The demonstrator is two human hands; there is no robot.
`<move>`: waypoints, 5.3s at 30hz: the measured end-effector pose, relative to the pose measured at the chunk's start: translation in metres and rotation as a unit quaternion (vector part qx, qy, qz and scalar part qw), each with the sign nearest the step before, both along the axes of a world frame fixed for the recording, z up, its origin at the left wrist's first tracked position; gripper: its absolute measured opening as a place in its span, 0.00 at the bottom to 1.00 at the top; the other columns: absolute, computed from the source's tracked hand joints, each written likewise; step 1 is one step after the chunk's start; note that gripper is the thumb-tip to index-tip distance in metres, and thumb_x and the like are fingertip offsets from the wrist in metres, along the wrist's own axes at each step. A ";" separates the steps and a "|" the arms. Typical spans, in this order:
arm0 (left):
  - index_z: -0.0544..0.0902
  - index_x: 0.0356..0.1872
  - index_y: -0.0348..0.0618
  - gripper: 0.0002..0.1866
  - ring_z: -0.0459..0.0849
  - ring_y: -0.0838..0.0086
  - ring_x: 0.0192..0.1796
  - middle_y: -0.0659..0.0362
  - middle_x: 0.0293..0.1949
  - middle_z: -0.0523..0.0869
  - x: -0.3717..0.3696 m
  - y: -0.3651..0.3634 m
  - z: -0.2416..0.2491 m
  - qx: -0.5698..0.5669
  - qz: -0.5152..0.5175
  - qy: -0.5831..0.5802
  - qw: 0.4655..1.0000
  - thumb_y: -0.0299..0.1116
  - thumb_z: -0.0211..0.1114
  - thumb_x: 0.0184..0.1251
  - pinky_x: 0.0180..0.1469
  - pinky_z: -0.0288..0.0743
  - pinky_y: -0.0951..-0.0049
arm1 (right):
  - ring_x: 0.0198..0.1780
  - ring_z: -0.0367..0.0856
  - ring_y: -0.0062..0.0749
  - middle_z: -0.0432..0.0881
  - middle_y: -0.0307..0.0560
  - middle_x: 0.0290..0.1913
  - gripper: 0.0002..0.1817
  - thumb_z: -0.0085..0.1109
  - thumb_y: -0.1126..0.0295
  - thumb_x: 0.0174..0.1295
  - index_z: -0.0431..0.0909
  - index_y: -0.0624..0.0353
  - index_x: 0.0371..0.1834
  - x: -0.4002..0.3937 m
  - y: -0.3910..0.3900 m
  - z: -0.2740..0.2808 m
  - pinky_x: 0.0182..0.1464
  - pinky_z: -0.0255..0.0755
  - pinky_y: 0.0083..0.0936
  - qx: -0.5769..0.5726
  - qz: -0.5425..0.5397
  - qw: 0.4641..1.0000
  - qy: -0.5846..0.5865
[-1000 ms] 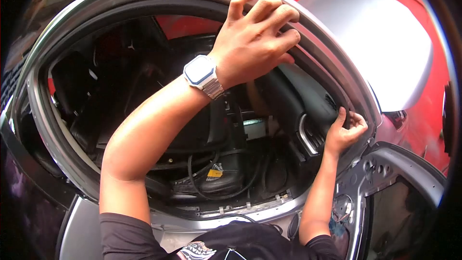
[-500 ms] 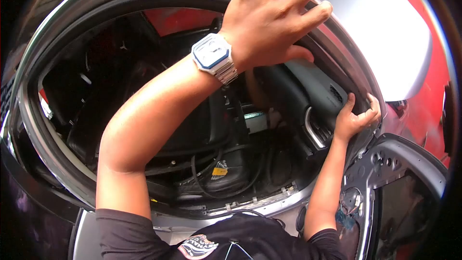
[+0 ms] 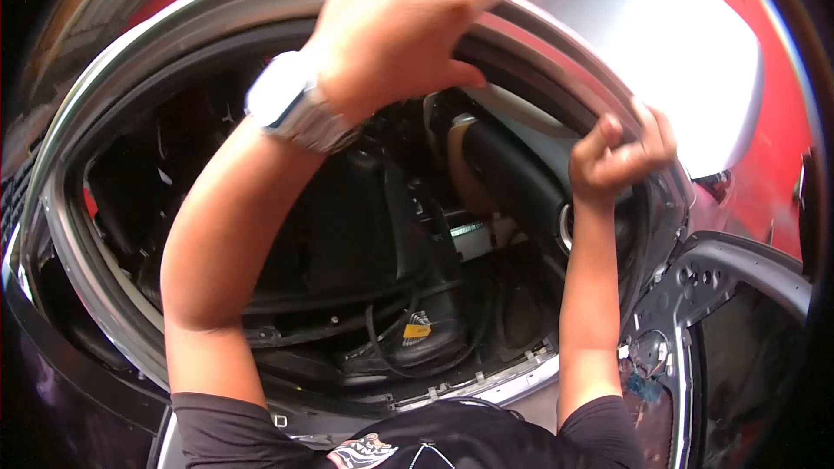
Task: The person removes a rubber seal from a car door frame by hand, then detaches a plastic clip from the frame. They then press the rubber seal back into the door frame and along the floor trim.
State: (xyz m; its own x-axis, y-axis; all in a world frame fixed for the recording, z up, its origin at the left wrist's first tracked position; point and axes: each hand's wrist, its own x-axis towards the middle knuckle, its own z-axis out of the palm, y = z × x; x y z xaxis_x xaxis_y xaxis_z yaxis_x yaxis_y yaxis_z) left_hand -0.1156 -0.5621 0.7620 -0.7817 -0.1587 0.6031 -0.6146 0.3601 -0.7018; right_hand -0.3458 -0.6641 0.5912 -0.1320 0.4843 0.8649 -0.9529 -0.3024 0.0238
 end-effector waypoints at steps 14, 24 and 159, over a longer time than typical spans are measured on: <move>0.80 0.68 0.57 0.45 0.84 0.61 0.61 0.59 0.60 0.87 0.048 -0.003 0.009 -0.074 -0.007 -0.004 0.997 0.54 0.83 0.43 0.65 0.74 0.56 | 0.42 0.81 0.37 0.81 0.39 0.41 0.10 0.59 0.54 0.66 0.79 0.44 0.43 0.105 0.043 0.067 0.53 0.68 0.48 -0.083 -0.031 0.972 0.219; 0.78 0.71 0.57 0.49 0.82 0.62 0.62 0.61 0.62 0.85 0.049 -0.009 0.005 -0.078 -0.036 -0.006 0.996 0.46 0.85 0.38 0.64 0.73 0.59 | 0.59 0.73 0.52 0.69 0.63 0.57 0.21 0.51 0.53 0.74 0.65 0.59 0.56 -0.013 0.010 -0.025 0.60 0.78 0.48 -0.086 0.080 0.982 0.147; 0.84 0.62 0.43 0.25 0.88 0.61 0.54 0.49 0.54 0.89 0.177 -0.129 -0.160 0.114 0.186 0.132 0.967 0.41 0.75 0.67 0.56 0.83 0.63 | 0.33 0.85 0.31 0.83 0.48 0.31 0.24 0.56 0.49 0.78 0.76 0.62 0.55 -0.119 0.171 -0.530 0.39 0.77 0.30 0.665 0.258 0.488 -0.503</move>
State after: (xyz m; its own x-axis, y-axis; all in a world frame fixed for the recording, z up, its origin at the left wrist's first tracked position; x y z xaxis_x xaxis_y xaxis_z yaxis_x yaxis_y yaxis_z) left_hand 0.0617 -0.6915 0.6018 -0.4690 -0.5507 0.6905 -0.8781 0.2066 -0.4317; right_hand -0.4653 -0.4930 0.0610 -0.6214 -0.7396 -0.2586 -0.0704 0.3814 -0.9217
